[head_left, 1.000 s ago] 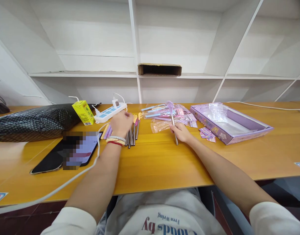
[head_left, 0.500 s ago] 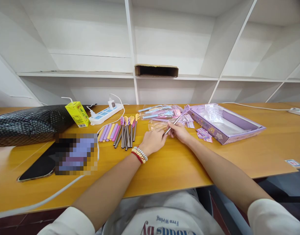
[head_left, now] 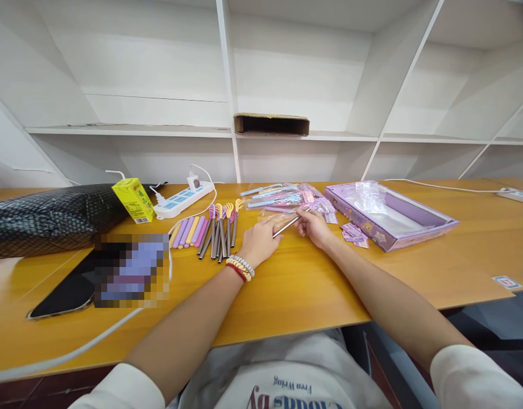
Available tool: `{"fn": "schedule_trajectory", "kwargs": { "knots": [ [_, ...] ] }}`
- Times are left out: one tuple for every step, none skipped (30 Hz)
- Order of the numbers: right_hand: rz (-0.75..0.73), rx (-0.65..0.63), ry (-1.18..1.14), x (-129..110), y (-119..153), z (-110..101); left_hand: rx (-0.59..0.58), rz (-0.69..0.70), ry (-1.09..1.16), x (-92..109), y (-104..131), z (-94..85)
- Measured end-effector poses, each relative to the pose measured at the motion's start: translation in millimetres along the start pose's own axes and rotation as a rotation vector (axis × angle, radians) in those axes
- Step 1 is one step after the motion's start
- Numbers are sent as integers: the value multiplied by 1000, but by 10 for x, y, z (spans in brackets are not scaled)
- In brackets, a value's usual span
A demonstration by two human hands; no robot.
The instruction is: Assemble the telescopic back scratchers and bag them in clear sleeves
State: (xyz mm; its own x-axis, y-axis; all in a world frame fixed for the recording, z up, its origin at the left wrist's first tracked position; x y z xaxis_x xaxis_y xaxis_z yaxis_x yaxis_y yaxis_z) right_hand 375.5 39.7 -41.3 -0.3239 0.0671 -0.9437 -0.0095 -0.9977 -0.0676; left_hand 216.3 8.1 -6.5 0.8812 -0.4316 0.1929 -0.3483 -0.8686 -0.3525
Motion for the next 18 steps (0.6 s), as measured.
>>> {"fn": "schedule_trajectory", "kwargs": {
  "knots": [
    [-3,3,1,-8,-1,-5,-5,-10,-4,-14,-3,-1],
    [-4,1,5,-14,-1,-5,-11,-17,-9,-23,-5,-1],
    [-2,-4,9,-17,0,-2,-17,-22,-14,-27,-6,0],
    [-2,-9,12,-19,1,2,-22,-25,-20,-28,-6,0],
    [-4,-14,14,-21,1,6,-26,-24,-24,-26,-5,2],
    [-8,-19,16,-23,0,10,-29,-22,-26,-23,-5,4],
    [-14,-22,16,-25,-1,12,-32,-21,-28,-21,-4,8],
    [-21,-25,16,-27,-3,13,-35,-19,-28,-21,-4,14],
    [-27,-29,17,-28,-4,14,-38,-17,-27,-22,-4,21],
    [-31,-34,19,-29,-6,15,-39,-15,-25,-23,-5,28],
    [-32,-38,22,-29,-6,15,-40,-12,-23,-24,-4,33],
    [-32,-41,23,-30,-5,16,-39,-9,-19,-24,-3,38],
    [-31,-45,22,-31,-3,17,-39,-3,-14,-21,-2,42],
    [-28,-47,18,-32,0,20,-42,6,-8,-13,1,45],
    [-25,-50,12,-33,3,24,-47,14,1,-4,4,49],
    [-21,-51,7,-34,7,28,-56,22,10,8,8,54],
    [-18,-51,3,-34,10,31,-65,33,19,24,12,59],
    [-13,-47,2,-33,13,33,-73,46,27,42,16,62]
  ]
}}
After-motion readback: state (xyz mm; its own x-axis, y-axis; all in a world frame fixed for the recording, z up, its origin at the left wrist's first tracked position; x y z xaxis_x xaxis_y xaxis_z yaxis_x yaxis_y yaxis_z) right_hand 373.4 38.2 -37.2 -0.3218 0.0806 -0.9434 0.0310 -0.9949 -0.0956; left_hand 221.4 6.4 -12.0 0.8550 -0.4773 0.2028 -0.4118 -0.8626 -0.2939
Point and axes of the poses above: each hand's wrist, its own y-axis away from the middle knuckle, its own z-axis out of the palm, x = y × z, the point moved 7 cm from there along -y, towards the middle knuckle, and after that the axes turned 4 degrees about -y, right-handed, at the moved point
